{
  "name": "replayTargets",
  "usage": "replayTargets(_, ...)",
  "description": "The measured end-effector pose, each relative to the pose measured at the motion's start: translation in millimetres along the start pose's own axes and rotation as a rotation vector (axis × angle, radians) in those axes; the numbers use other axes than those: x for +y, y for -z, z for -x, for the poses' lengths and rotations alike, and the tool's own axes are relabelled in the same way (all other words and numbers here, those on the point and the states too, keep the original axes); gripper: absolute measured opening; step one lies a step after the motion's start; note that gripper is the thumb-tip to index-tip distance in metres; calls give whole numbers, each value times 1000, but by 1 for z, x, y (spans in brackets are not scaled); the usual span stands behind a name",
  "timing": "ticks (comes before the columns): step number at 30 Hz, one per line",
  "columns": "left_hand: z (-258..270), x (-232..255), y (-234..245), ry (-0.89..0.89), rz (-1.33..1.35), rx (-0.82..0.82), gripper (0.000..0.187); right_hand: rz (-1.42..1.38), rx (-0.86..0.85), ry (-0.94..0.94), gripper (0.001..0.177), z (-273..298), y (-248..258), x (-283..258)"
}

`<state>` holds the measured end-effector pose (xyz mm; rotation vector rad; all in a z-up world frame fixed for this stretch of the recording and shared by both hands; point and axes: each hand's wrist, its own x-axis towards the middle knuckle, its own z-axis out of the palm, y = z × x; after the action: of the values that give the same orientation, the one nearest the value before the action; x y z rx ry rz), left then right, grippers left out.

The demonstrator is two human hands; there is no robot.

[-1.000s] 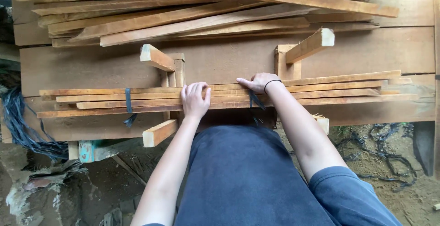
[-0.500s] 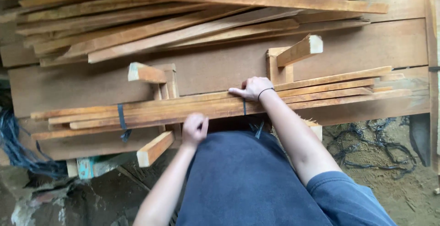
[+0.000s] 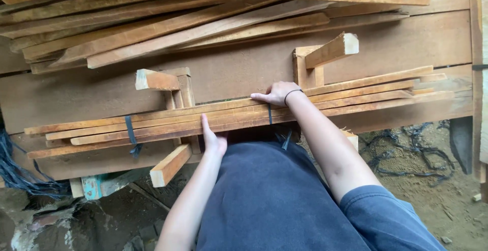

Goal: Bundling several thin wood strips together using plastic ties.

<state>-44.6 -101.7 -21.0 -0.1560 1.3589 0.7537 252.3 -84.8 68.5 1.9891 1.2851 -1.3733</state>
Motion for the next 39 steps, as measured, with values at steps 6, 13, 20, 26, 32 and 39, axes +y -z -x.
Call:
replayTargets(6, 33, 16, -24, 61, 22, -5, 101, -115, -155, 75, 123, -12, 8, -26)
replayTargets(13, 14, 4, -10, 43, 32, -15, 105, -51, -160, 128, 120, -29, -12, -23)
replayTargets(20, 10, -3, -10, -39, 61, -80, 97, 85, 130, 101, 109, 8, -14, -22)
replayTargets(26, 44, 13, -53, -45, -27, -273, 99, 221, 1022, 348, 85, 12, -35, 2)
replayTargets(32, 2, 11, -46, -216, -732, -431, 66, 188, 1178, 378, 86, -24, -35, 5)
replayTargets(39, 6, 43, -112, -1568, -1478, -248, 42, 192, 1173, 387, 88, -31, -39, 7)
